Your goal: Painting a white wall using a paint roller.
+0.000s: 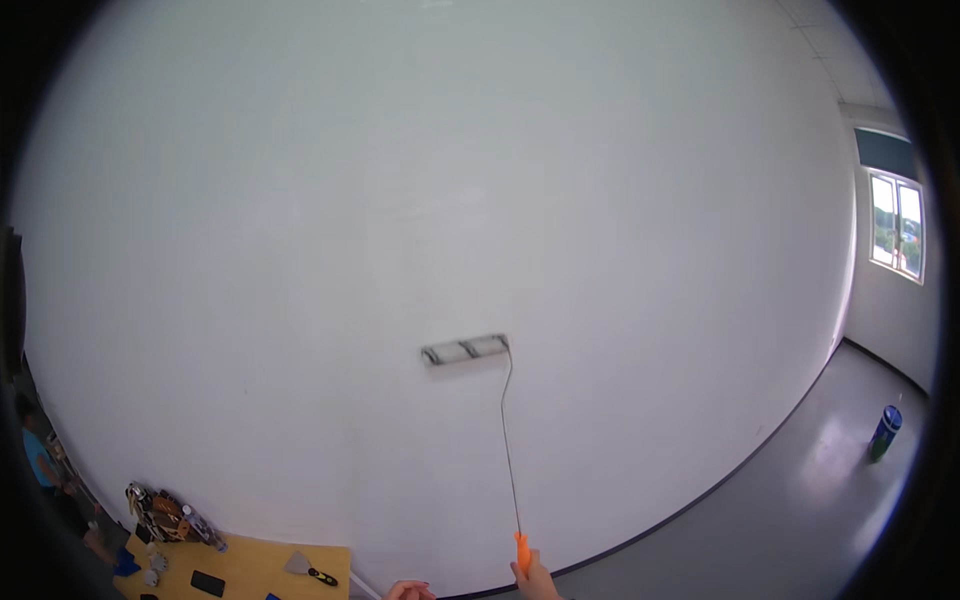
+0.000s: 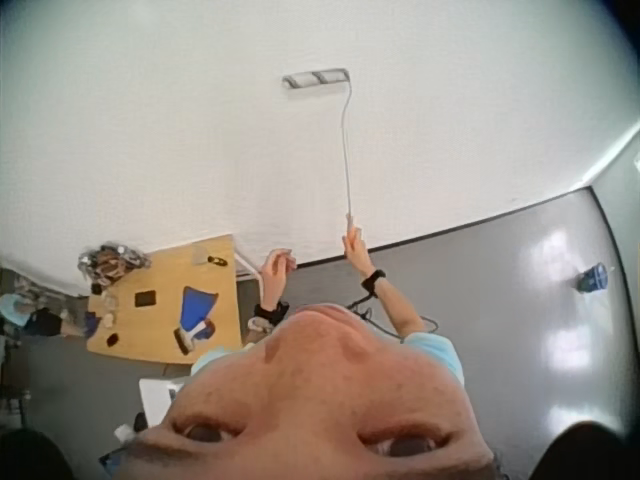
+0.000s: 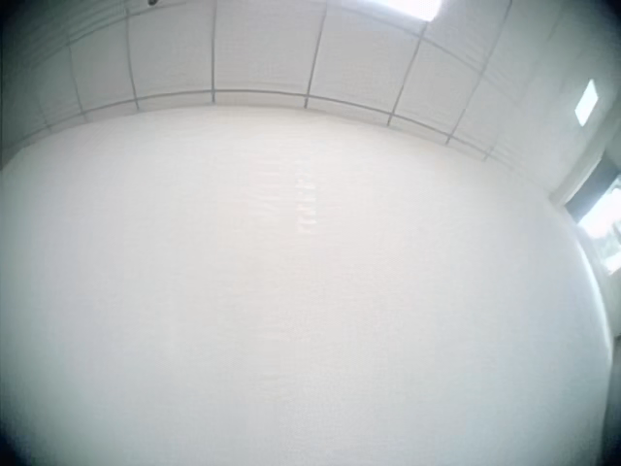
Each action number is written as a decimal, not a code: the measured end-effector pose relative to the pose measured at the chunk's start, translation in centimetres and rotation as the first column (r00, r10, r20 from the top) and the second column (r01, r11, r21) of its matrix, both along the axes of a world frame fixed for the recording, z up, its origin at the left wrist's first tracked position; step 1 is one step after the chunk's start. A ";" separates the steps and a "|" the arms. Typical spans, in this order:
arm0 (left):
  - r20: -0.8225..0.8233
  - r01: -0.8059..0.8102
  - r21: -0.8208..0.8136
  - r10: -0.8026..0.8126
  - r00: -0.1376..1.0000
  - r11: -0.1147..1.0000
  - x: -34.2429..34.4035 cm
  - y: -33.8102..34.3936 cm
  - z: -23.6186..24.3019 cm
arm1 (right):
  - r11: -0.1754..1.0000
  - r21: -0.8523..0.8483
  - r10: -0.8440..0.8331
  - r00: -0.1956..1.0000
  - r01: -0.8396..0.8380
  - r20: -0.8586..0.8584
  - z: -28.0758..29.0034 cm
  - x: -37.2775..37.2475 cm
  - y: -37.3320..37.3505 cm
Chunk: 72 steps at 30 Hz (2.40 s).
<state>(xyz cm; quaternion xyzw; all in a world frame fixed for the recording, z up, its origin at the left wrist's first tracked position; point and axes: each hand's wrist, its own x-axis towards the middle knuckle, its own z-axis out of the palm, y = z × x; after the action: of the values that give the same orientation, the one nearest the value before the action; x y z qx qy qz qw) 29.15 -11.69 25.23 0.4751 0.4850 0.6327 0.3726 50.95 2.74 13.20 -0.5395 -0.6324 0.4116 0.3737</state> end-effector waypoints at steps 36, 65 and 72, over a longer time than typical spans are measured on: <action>-0.014 0.306 0.523 -0.351 0.936 0.796 14.1 22.4 29.1 | 0.691 0.702 -0.231 0.973 0.174 -0.013 19.9 6.4 -13.2; -0.011 0.174 0.786 -0.269 0.963 0.593 8.0 26.8 68.9 | 0.744 0.562 -0.351 0.927 0.362 -0.133 15.1 8.7 -14.4; 0.023 0.119 0.761 -0.211 0.977 0.638 8.6 24.9 61.2 | 0.773 0.513 -0.335 0.927 0.373 -0.169 14.9 8.2 -14.5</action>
<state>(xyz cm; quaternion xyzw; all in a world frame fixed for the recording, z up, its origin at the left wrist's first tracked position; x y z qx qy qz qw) 37.76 13.18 86.43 0.5936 0.1111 0.7651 0.2235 59.13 -11.76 28.12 -0.5082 -0.5958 0.1586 0.6014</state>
